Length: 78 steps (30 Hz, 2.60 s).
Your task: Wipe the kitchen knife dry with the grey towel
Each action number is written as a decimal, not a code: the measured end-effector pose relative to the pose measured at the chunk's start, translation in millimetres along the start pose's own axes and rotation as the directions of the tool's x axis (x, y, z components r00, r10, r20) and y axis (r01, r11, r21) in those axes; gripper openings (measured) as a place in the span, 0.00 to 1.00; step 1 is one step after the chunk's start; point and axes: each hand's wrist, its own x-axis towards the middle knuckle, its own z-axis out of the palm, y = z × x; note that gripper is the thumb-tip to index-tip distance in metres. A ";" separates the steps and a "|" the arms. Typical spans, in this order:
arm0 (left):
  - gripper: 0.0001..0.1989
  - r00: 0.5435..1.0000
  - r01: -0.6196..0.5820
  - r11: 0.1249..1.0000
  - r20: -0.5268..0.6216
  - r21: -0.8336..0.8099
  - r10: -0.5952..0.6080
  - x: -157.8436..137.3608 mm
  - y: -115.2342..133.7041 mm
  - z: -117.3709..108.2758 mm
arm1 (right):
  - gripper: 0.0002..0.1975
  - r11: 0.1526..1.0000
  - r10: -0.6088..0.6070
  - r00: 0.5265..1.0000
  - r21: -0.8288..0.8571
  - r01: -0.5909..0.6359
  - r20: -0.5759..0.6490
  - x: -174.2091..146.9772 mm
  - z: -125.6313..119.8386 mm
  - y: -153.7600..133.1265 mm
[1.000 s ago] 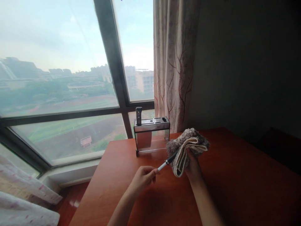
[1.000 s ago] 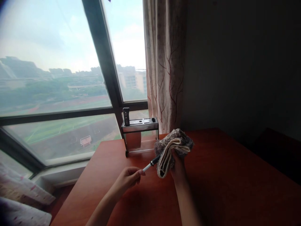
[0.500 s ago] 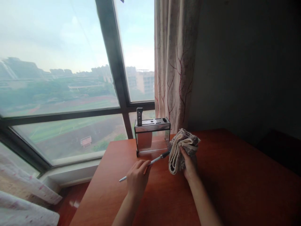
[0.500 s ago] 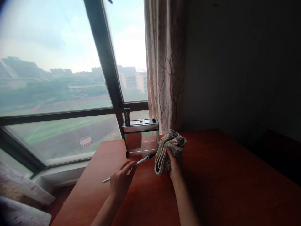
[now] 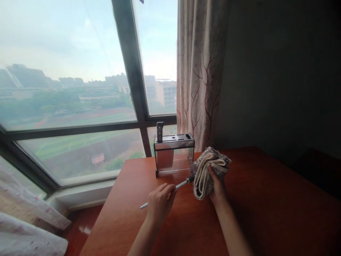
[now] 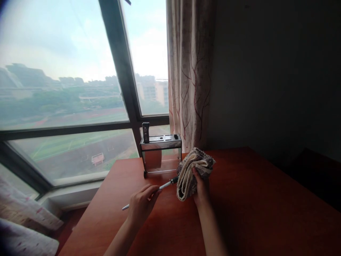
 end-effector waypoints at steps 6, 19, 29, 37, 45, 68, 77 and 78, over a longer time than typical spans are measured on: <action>0.15 0.976 0.126 0.972 0.203 -0.201 -0.084 5.1 5.9 -6.5 | 0.24 0.997 -0.047 0.996 0.062 0.043 0.070 -0.5 -3.2 -5.3; 0.11 0.890 0.416 0.723 0.409 -0.552 -0.200 4.2 7.2 7.4 | 0.25 0.997 -0.065 0.998 0.034 0.065 0.018 -1.3 -0.2 -6.4; 0.16 0.922 0.324 0.847 0.342 -0.421 -0.183 5.9 6.1 2.4 | 0.25 0.995 -0.093 0.996 0.037 0.092 0.001 -1.1 0.8 -6.2; 0.24 0.728 0.664 0.431 0.661 -0.611 -0.182 2.4 10.5 11.4 | 0.23 0.997 0.015 0.998 0.068 -0.019 0.061 3.3 -7.2 -1.6; 0.25 0.692 0.720 0.235 0.705 -0.653 -0.157 4.7 18.9 11.0 | 0.29 0.989 0.127 0.967 0.042 -0.140 0.223 -9.4 1.6 12.6; 0.22 0.857 0.505 0.545 0.464 -0.669 -0.223 4.6 16.6 15.8 | 0.21 0.948 -0.155 0.987 -0.272 0.163 0.049 -27.3 20.0 15.8; 0.25 0.558 0.823 0.094 0.828 -0.560 0.055 -0.7 27.1 5.9 | 0.18 0.975 0.201 0.954 0.049 -0.216 0.221 -26.9 5.8 13.0; 0.25 0.551 0.827 0.088 0.832 -0.555 0.067 -1.2 27.8 5.2 | 0.18 0.965 0.242 0.941 0.040 -0.258 0.237 -27.3 3.6 12.3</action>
